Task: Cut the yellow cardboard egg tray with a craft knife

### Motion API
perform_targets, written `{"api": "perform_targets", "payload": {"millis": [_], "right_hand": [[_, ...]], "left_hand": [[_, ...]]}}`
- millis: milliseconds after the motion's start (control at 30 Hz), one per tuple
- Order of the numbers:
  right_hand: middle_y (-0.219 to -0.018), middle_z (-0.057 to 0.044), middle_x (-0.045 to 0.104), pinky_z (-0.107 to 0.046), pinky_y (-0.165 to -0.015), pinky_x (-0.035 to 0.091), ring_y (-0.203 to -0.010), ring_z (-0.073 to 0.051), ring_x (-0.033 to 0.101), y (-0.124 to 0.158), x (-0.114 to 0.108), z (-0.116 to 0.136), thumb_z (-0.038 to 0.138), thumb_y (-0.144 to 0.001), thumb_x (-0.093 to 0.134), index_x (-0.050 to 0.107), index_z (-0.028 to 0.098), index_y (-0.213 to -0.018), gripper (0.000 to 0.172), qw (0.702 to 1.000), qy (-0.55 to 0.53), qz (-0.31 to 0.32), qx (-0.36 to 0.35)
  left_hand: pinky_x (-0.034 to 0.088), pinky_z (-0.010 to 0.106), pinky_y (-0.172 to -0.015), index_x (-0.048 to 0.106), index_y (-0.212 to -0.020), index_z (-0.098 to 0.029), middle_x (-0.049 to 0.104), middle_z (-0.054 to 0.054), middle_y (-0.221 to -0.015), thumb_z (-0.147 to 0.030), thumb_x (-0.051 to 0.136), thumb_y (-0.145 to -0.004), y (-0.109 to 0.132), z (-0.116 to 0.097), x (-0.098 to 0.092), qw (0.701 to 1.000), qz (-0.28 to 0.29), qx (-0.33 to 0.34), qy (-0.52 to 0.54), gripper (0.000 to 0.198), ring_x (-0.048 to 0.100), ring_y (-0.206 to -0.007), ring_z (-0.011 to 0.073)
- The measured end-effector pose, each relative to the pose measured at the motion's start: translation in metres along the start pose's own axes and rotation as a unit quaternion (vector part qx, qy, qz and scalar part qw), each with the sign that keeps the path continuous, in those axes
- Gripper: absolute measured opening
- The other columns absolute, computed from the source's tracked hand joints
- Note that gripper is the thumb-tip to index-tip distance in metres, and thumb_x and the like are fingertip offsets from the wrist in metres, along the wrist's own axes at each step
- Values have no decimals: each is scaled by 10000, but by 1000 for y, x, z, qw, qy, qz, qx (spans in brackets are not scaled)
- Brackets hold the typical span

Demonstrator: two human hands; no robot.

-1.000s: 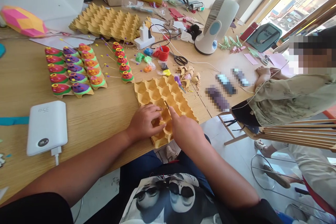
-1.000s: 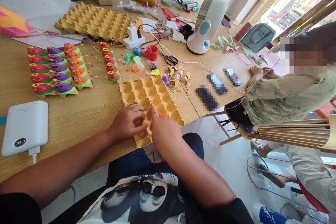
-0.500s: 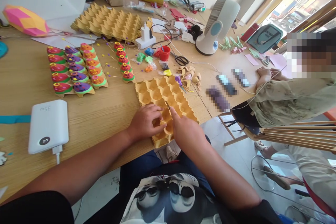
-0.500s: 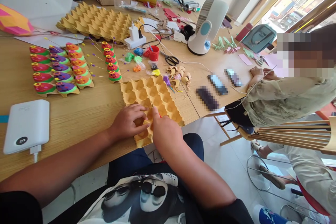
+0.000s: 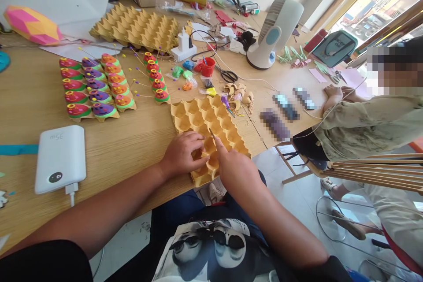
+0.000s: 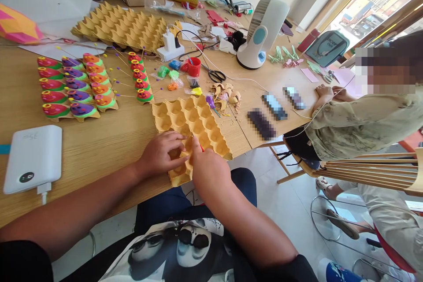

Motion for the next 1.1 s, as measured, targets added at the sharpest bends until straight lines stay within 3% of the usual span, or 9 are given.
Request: {"api": "perform_targets", "payload": {"millis": [233,467,700,933,1100], "right_hand": [[-1032,-102,735,-246,-644,508,-855,-210,744,18,-3,-5,155,-1005,465,187,232,-1682,737,1000,-11,19,-4],[-1057,-126,734,-284,-640,529,-851,-243,757,-5,-1,-1,173,-1006,438,179,236,-1684,728,1000,-7,0,-4],[-999,-97,732,-243,-630,505,-841,-209,744,14,0,-5,132,-986,474,173,223,-1685,767,1000,-9,18,-7],[-1063,-125,744,-266,-672,527,-869,-224,751,-8,1,-5,242,-1052,406,184,237,-1683,669,1000,-26,-10,-13],[-1058,-109,736,-269,-674,522,-858,-220,742,8,3,-6,169,-1022,429,152,242,-1688,724,1000,-20,12,-3]], "left_hand": [[515,459,-940,696,-811,-228,735,86,-1200,-461,717,-831,0,-1,-1,1000,3,-7,4,234,666,-1097,288],[513,453,-923,706,-816,-225,735,91,-1149,-489,708,-841,0,1,1,1000,2,-1,0,265,666,-1080,287],[513,447,-937,691,-803,-226,737,81,-1190,-468,708,-840,0,-2,-1,1000,2,-6,-1,246,665,-1100,284],[510,458,-931,703,-818,-225,734,85,-1182,-480,707,-844,0,-1,0,1000,6,-4,-1,257,667,-1096,294],[513,458,-921,698,-818,-220,735,91,-1179,-483,719,-838,1,0,1,1000,1,-1,-4,265,670,-1093,294]]}}
Point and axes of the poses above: each hand's wrist, its own y-axis away from the middle knuckle, its own x-axis out of the palm, z = x × y, the point moved 3 cm from there along -y, towards the middle knuckle
